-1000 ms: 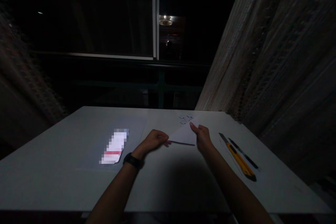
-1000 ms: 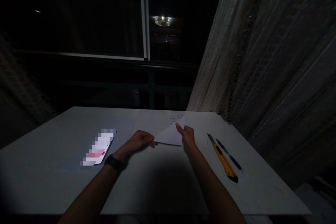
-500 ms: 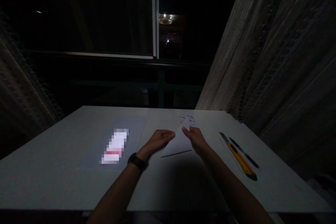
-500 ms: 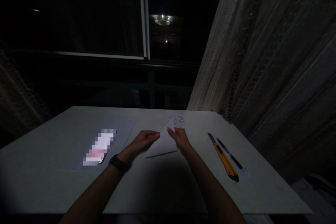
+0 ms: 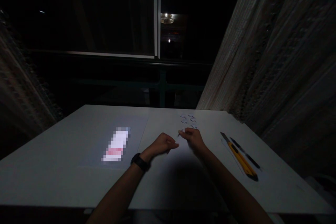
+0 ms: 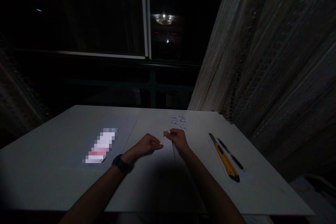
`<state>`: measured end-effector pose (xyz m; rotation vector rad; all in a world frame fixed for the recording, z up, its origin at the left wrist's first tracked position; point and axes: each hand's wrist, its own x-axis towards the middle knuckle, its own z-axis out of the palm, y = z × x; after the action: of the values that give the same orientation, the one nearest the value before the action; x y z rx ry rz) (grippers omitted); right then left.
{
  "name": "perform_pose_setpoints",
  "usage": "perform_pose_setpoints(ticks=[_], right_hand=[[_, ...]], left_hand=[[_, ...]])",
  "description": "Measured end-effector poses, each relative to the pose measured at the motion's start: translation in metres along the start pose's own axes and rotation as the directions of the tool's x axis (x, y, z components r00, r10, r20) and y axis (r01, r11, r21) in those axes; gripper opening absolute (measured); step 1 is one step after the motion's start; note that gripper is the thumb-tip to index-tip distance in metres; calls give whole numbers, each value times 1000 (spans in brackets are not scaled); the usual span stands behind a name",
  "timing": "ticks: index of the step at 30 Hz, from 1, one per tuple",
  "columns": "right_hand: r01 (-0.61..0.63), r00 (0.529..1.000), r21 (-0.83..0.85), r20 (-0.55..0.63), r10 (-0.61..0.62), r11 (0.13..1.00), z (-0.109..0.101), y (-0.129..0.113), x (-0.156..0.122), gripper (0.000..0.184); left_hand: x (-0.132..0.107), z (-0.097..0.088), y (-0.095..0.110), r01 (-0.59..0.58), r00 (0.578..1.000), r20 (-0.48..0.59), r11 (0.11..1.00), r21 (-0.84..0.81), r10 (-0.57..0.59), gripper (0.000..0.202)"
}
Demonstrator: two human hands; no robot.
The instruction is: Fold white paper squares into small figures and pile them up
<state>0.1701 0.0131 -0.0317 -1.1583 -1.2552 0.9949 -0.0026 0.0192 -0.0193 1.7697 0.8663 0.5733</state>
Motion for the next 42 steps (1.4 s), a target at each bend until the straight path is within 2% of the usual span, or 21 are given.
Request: perform_pose_setpoints(ticks=[2, 5, 9, 10, 12, 14, 15, 17, 19, 21, 23, 25, 28, 30, 33, 36, 42], right_hand=[[-48, 999, 71, -19, 50, 996, -1, -1, 0, 25], [-78, 987, 182, -123, 102, 980, -7, -1, 2, 19], [-28, 965, 248, -245, 90, 968, -24, -1, 9, 18], [-3, 975, 224, -218, 53, 975, -27, -2, 10, 21], [65, 994, 154, -92, -51, 986, -30, -4, 10, 42], [139, 988, 63, 63, -143, 988, -27, -7, 7, 65], [179, 976, 14, 126, -179, 984, -24, -9, 5, 70], [250, 949, -80, 218, -228, 965, -17, -9, -1, 66], [289, 928, -155, 286, -237, 945, -10, -8, -5, 50], [288, 921, -211, 330, -209, 934, -6, -5, -8, 33], [264, 920, -240, 352, -170, 934, -5, -4, -9, 24], [245, 915, -243, 378, -141, 939, -6, -6, -10, 22], [204, 891, -260, 449, -69, 944, -10, -13, -11, 23], [171, 872, -266, 489, -20, 949, -13, -16, -11, 25], [113, 877, -246, 481, 20, 963, -18, -17, -8, 31], [83, 895, -247, 445, 37, 966, -24, -14, -5, 33], [35, 882, -198, 468, 63, 979, -38, -16, 0, 20]], left_hand=[[-2, 1, 3, 13, 999, 32, 1000, -5, -13, 43], [-4, -1, 5, 25, 998, 55, 999, -25, -24, 42], [-1, -4, 0, 55, 998, 7, 992, -113, -55, 43], [1, -5, -2, 59, 997, -35, 983, -174, -67, 42], [4, -7, -6, 45, 986, -133, 935, -353, -98, 37], [8, -9, -10, 17, 969, -199, 845, -535, -145, 32], [9, -10, -11, 8, 960, -220, 799, -601, -175, 32], [9, -12, -12, 1, 943, -244, 735, -678, -226, 32], [9, -14, -13, -5, 935, -252, 704, -710, -247, 31], [8, -15, -13, -8, 942, -239, 698, -716, -234, 29], [9, -15, -14, -6, 952, -222, 709, -706, -213, 29], [9, -14, -14, -24, 943, -256, 723, -690, -213, 31], [9, -14, -13, -93, 891, -385, 732, -675, -242, 43], [8, -16, -12, -131, 871, -431, 733, -667, -236, 51], [7, -19, -12, -140, 888, -411, 731, -668, -205, 52], [6, -20, -12, -120, 903, -380, 733, -670, -199, 44], [7, -18, -12, -98, 930, -322, 725, -682, -178, 40]])
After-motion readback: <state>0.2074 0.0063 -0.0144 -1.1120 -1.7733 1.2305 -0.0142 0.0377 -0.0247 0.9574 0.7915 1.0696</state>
